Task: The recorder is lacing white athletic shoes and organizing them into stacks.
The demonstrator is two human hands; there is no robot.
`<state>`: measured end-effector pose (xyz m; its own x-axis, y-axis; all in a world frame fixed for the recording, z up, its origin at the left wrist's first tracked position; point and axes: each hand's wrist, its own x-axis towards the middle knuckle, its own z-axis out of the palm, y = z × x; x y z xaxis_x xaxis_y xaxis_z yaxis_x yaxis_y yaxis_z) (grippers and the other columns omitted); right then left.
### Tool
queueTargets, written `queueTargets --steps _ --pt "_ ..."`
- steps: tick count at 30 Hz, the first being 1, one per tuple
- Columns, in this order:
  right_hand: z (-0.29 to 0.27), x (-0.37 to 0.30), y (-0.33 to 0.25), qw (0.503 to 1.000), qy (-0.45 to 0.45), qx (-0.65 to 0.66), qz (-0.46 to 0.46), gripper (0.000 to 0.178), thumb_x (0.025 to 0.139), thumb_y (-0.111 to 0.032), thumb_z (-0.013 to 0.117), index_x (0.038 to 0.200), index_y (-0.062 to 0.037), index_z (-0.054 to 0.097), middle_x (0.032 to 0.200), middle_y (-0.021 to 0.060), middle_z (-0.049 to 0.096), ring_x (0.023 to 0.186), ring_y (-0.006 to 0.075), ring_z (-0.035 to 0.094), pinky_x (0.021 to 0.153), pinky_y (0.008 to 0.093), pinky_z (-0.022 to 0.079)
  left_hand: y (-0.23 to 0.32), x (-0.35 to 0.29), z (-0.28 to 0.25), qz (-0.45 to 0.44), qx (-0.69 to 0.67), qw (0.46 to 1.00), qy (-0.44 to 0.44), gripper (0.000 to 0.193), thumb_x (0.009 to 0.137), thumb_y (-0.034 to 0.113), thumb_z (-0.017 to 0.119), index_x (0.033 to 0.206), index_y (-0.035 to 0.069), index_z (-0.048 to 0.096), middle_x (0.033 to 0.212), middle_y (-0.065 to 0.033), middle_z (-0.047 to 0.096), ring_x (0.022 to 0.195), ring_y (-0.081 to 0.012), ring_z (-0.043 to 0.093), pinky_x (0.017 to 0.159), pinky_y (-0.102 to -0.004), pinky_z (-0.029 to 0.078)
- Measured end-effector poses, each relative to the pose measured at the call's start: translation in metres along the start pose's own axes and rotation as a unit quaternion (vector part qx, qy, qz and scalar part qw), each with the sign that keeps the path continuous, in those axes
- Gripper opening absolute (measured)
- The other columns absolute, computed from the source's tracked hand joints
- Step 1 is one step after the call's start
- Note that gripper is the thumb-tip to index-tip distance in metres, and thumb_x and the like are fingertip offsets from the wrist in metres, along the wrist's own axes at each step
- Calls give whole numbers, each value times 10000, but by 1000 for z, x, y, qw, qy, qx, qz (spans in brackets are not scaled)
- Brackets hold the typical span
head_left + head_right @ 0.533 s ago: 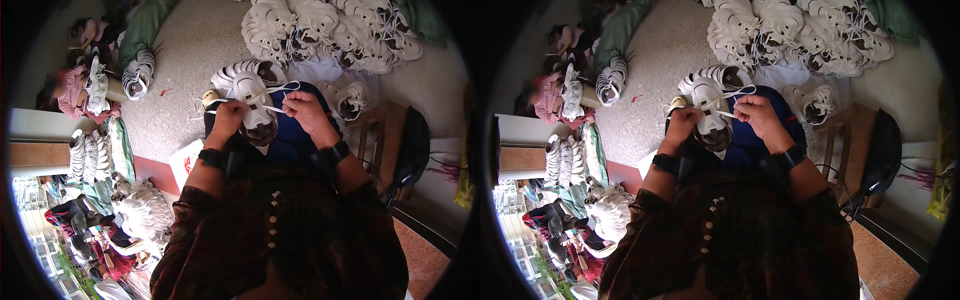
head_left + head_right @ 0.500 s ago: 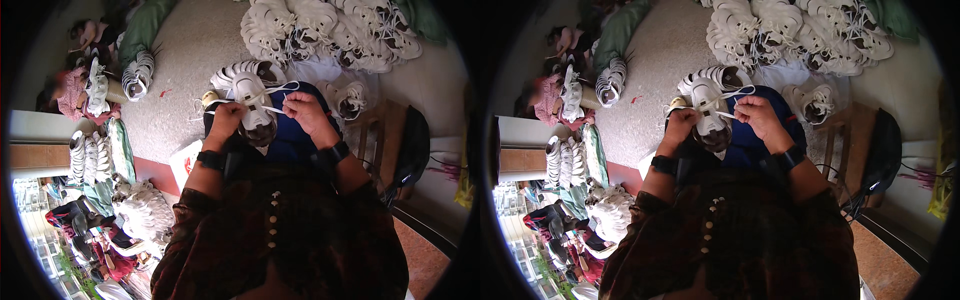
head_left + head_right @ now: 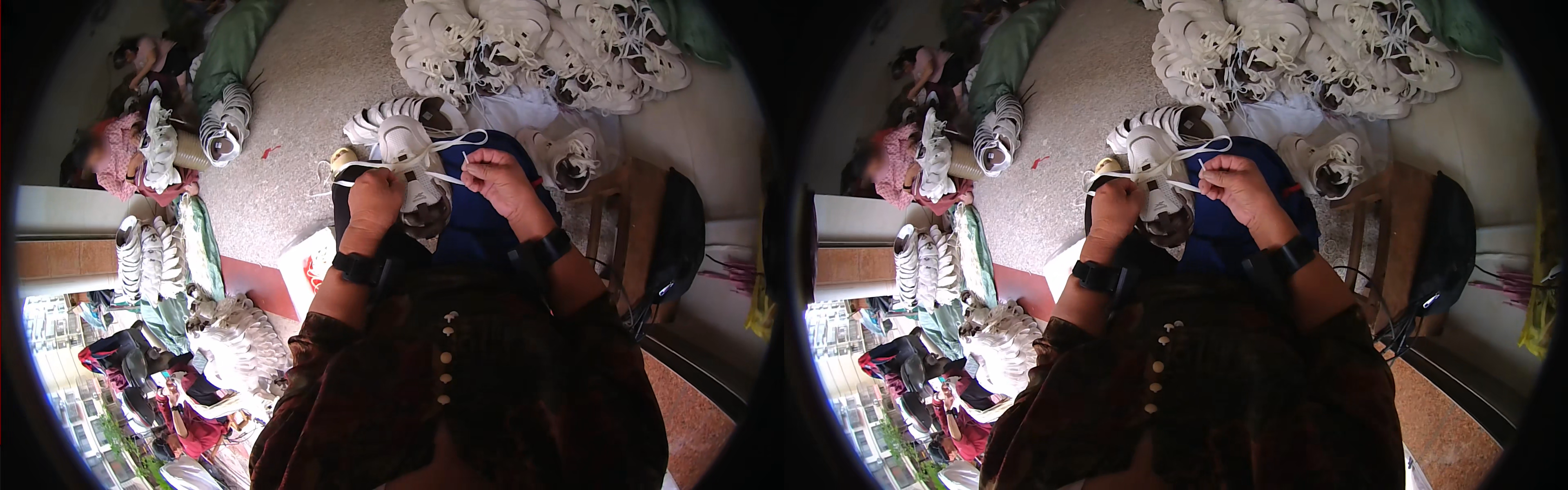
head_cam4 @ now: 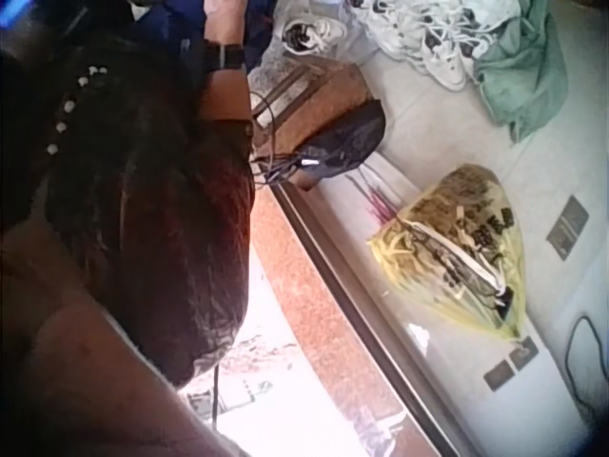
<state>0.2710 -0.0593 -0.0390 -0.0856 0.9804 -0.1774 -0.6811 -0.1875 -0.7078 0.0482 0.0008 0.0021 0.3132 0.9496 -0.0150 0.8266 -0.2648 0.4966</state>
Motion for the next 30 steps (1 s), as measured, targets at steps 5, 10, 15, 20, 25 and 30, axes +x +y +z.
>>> queueTargets --steps 5,10,15,20,25,30 --pt "3 -4 -1 999 21 24 -4 65 797 -32 592 845 10 580 734 97 602 641 169 588 579 247 455 3 -1 1 -7 4 1000 21 217 748 226 528 719 41 638 699 -186 611 683 -355 605 630 -425 491" --pt "1 -3 0 1000 13 27 -5 65 799 -35 592 846 8 580 739 96 605 644 169 591 583 249 458 1 0 -1 9 -1 999 38 211 749 218 536 722 36 638 700 -186 612 684 -357 605 632 -422 493" --pt "-1 -2 1 1000 10 18 -4 64 798 -34 593 844 7 580 738 97 607 648 167 594 578 245 454 0 1 5 1 10 999 35 205 746 210 537 721 33 638 702 -186 613 686 -356 605 634 -419 494" --pt "-1 -2 1 1000 0 15 -6 64 798 -33 593 844 10 582 735 98 608 643 164 592 565 240 447 -1 0 4 4 -1 1000 28 199 741 207 539 722 34 636 701 -178 615 682 -349 606 627 -406 493" --pt "0 -2 2 1000 0 17 -10 61 799 -33 592 842 11 584 732 97 608 640 164 591 566 239 447 -9 3 1 1 -102 995 -16 176 742 179 542 734 30 635 693 -174 613 676 -344 606 611 -382 484" --pt "-1 -3 2 1000 3 17 -13 64 797 -33 595 843 10 586 730 94 608 636 161 590 566 238 447 -12 7 8 40 -106 993 -38 142 762 127 587 751 -9 625 609 -54 594 563 -104 535 560 -263 442"
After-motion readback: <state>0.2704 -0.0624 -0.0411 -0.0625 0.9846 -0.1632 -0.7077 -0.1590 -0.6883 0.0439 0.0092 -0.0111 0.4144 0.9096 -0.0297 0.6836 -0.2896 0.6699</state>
